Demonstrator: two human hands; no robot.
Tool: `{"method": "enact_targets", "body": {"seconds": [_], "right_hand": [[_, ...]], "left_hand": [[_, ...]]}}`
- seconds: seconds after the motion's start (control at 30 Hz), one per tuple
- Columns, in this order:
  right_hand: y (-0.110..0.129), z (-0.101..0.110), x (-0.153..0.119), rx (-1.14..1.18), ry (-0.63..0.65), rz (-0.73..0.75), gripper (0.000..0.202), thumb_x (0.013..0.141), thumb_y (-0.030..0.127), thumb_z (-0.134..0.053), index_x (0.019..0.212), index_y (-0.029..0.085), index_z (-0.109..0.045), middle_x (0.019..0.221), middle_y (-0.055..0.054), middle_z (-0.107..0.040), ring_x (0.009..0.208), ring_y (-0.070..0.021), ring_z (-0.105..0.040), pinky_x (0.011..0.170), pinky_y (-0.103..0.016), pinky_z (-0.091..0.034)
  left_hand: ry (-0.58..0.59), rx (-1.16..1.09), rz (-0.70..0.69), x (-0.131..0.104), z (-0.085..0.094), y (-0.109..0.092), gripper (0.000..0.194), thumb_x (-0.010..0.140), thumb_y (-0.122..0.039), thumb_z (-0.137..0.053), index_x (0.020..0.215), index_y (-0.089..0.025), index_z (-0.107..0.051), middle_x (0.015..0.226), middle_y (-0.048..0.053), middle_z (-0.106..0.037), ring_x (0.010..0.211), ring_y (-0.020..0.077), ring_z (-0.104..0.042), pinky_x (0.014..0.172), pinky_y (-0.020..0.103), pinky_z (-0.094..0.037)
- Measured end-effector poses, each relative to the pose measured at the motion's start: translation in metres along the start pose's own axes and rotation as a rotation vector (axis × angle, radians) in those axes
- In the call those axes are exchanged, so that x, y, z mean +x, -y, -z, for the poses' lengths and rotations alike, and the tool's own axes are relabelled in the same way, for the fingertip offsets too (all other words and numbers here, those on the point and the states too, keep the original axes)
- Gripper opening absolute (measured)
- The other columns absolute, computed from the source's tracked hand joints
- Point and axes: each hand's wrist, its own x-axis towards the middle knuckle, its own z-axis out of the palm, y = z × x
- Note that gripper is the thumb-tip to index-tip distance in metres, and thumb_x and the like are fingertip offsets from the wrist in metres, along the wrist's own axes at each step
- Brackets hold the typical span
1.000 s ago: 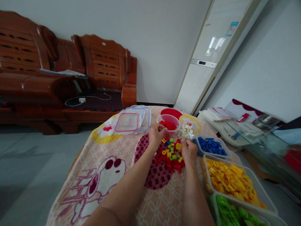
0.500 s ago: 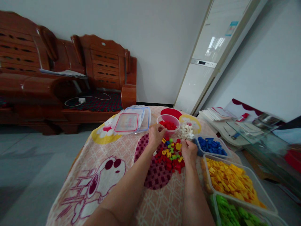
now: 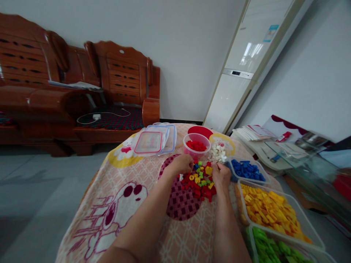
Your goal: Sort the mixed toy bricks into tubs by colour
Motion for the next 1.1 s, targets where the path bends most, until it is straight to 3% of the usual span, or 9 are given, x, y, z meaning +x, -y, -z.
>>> {"method": "enact_targets", "body": {"seconds": [0.13,0.33,0.43,0.53,0.6,0.73,0.83,0.97,1.1], "right_hand": [[0.000,0.000,0.000,-0.015,-0.009,0.002,0.042,0.082,0.047,-0.045,0.052,0.020,-0.055,0.050,-0.004,-0.057,0.053,-0.0143,-0.044,0.056,-0.027,-0.031],[0.002,0.002,-0.001,-0.032,-0.014,0.027,0.042,0.083,0.047,-0.044,0.051,0.020,-0.053,0.050,-0.004,-0.056,0.053,-0.0141,-0.044,0.057,-0.027,-0.030],[0.003,0.003,-0.001,-0.036,-0.013,0.018,0.041,0.083,0.046,-0.044,0.051,0.020,-0.052,0.050,-0.004,-0.056,0.053,-0.0143,-0.045,0.057,-0.028,-0.030],[0.003,0.003,-0.001,-0.023,0.002,0.002,0.040,0.082,0.045,-0.045,0.053,0.020,-0.053,0.051,-0.004,-0.058,0.054,-0.0145,-0.047,0.058,-0.028,-0.030],[0.003,0.003,-0.001,-0.014,0.010,-0.011,0.040,0.083,0.045,-0.045,0.054,0.020,-0.055,0.052,-0.004,-0.058,0.054,-0.0147,-0.048,0.058,-0.027,-0.031],[0.002,0.002,0.000,-0.011,0.008,-0.017,0.040,0.083,0.045,-0.046,0.053,0.020,-0.056,0.051,-0.004,-0.058,0.054,-0.0147,-0.047,0.057,-0.027,-0.031],[0.003,0.003,0.000,-0.012,0.005,-0.013,0.041,0.083,0.045,-0.046,0.053,0.020,-0.056,0.051,-0.004,-0.058,0.053,-0.0144,-0.047,0.056,-0.027,-0.030],[0.003,0.004,-0.001,-0.014,0.013,-0.011,0.043,0.084,0.047,-0.045,0.053,0.020,-0.056,0.051,-0.004,-0.059,0.053,-0.0150,-0.046,0.056,-0.027,-0.030],[0.002,0.003,0.000,-0.006,0.008,-0.007,0.043,0.083,0.048,-0.045,0.053,0.020,-0.055,0.050,-0.004,-0.058,0.053,-0.0149,-0.046,0.056,-0.027,-0.031]], "left_hand": [[0.011,0.185,0.013,0.005,-0.012,-0.007,0.017,0.064,-0.012,-0.062,0.074,-0.018,-0.075,0.077,0.008,-0.073,0.076,0.0215,-0.067,0.067,0.027,-0.050],[0.000,0.153,0.005,0.007,-0.016,-0.005,0.016,0.064,-0.014,-0.062,0.073,-0.018,-0.075,0.076,0.008,-0.073,0.078,0.0214,-0.067,0.072,0.028,-0.052],[-0.004,-0.028,-0.009,0.004,-0.011,-0.002,0.018,0.062,-0.007,-0.059,0.068,-0.017,-0.073,0.064,0.003,-0.069,0.063,0.0156,-0.064,0.065,0.023,-0.050],[-0.050,-0.413,-0.002,0.004,-0.005,0.000,0.015,0.063,-0.007,-0.057,0.068,-0.015,-0.070,0.052,-0.002,-0.062,0.049,0.0106,-0.057,0.053,0.019,-0.047],[-0.162,-0.702,0.028,0.007,-0.002,-0.001,0.009,0.065,-0.009,-0.059,0.069,-0.014,-0.066,0.049,-0.004,-0.060,0.044,0.0089,-0.055,0.048,0.018,-0.045],[-0.602,-1.240,0.118,0.018,-0.003,-0.006,0.006,0.068,-0.015,-0.065,0.071,-0.013,-0.061,0.055,-0.002,-0.064,0.049,0.0083,-0.060,0.053,0.019,-0.051],[-0.741,-1.441,0.152,0.023,-0.007,-0.009,0.012,0.068,-0.013,-0.067,0.077,-0.012,-0.060,0.061,-0.001,-0.067,0.057,0.0097,-0.065,0.065,0.022,-0.056],[-0.721,-1.380,0.180,0.023,-0.009,-0.011,0.013,0.073,-0.013,-0.063,0.087,-0.010,-0.061,0.072,0.004,-0.072,0.069,0.0114,-0.069,0.075,0.025,-0.057],[-0.624,-1.190,0.192,0.019,-0.004,-0.002,0.015,0.077,-0.016,-0.061,0.090,-0.010,-0.063,0.074,0.004,-0.072,0.067,0.0107,-0.068,0.070,0.024,-0.057]]}}
